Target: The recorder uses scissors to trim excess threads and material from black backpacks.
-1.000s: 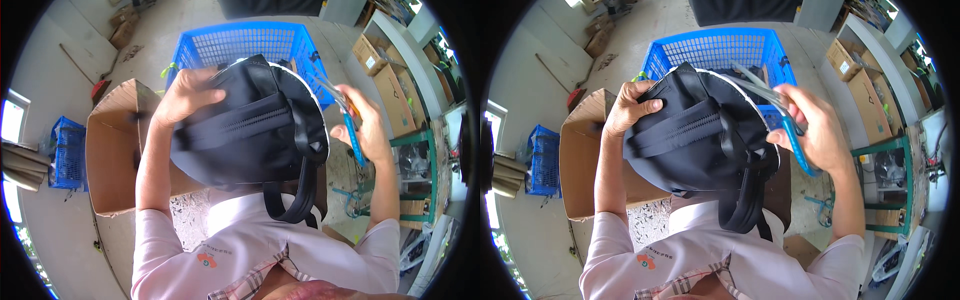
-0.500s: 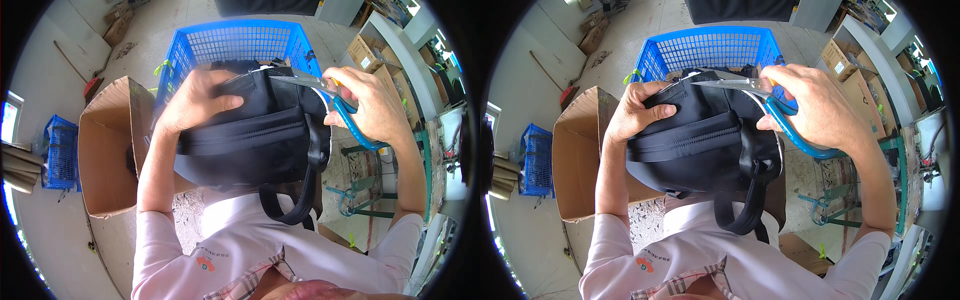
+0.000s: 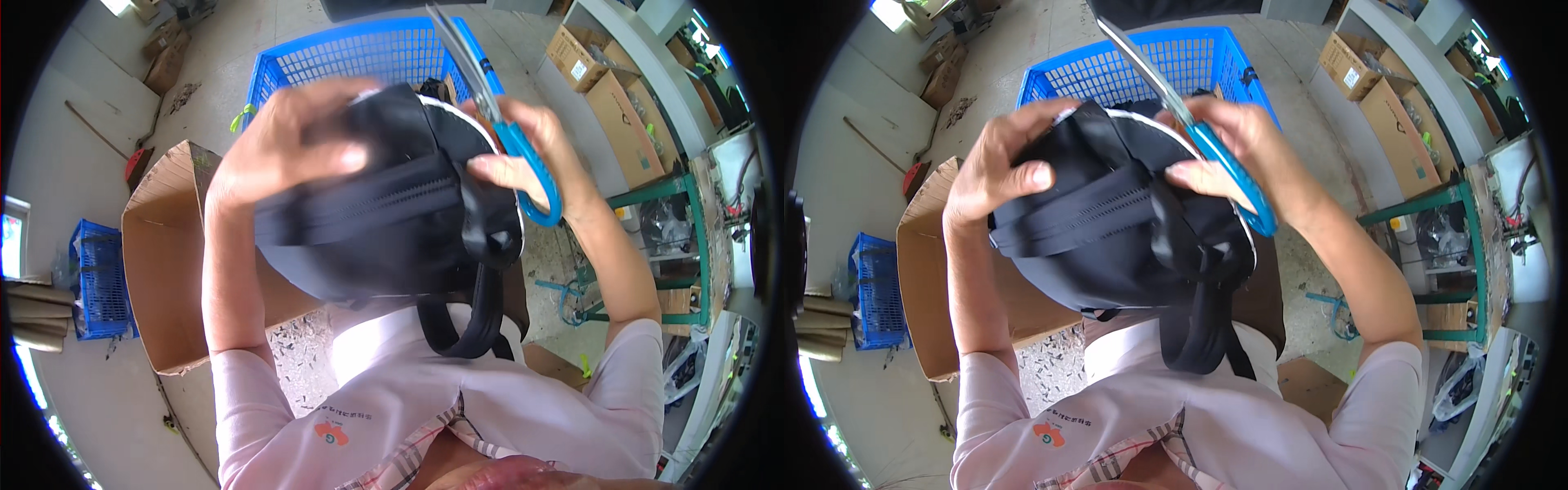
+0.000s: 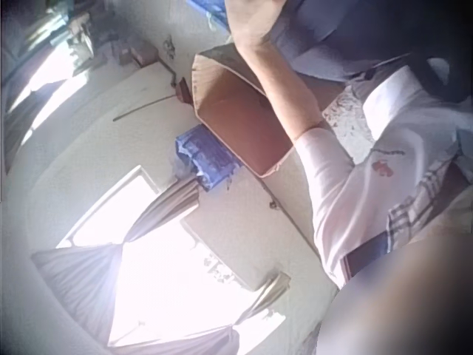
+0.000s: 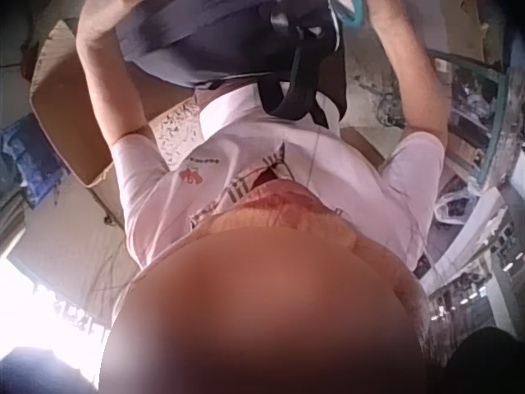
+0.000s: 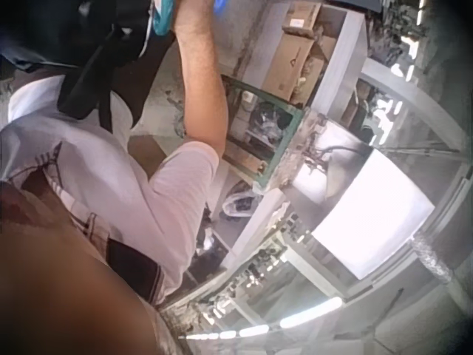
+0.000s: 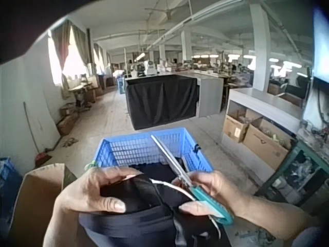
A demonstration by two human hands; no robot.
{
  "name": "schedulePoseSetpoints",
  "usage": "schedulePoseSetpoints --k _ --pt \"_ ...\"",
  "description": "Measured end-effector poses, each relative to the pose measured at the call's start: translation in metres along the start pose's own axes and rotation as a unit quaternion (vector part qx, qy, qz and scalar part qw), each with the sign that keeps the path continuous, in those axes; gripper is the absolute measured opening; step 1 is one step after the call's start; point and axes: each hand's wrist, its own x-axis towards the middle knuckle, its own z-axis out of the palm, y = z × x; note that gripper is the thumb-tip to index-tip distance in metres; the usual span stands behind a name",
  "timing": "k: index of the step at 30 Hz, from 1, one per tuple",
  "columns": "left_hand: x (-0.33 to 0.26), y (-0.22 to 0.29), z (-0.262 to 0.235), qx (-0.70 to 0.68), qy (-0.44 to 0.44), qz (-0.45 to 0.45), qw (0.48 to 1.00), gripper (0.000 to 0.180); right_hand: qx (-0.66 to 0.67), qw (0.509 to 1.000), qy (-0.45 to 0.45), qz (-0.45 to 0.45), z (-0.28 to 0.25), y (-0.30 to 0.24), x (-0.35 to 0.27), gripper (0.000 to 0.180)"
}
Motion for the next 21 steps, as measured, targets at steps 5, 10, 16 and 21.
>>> schedulePoseSetpoints --k 5,10,16,21 --pt "0.025 0.01 0.02 0.024 0.02 -0.051 0.998 0.017 -0.054 0.997 0.025 -0.054 0.002 0.003 0.006 0.036" --pt "0.017 -0.02 0.006 -0.128 0.158 -0.075 0.976 0.008 -0.019 0.997 0.042 0.056 -0.015 0.016 -0.019 0.033" --pt "0.013 -0.032 -0.002 -0.168 0.172 -0.053 0.969 0.011 0.009 0.995 0.075 0.072 -0.024 0.05 -0.053 0.048" --pt "0.015 -0.025 0.008 -0.117 0.155 -0.052 0.98 0.01 -0.178 0.981 0.082 -0.008 -0.014 0.039 -0.05 0.064"
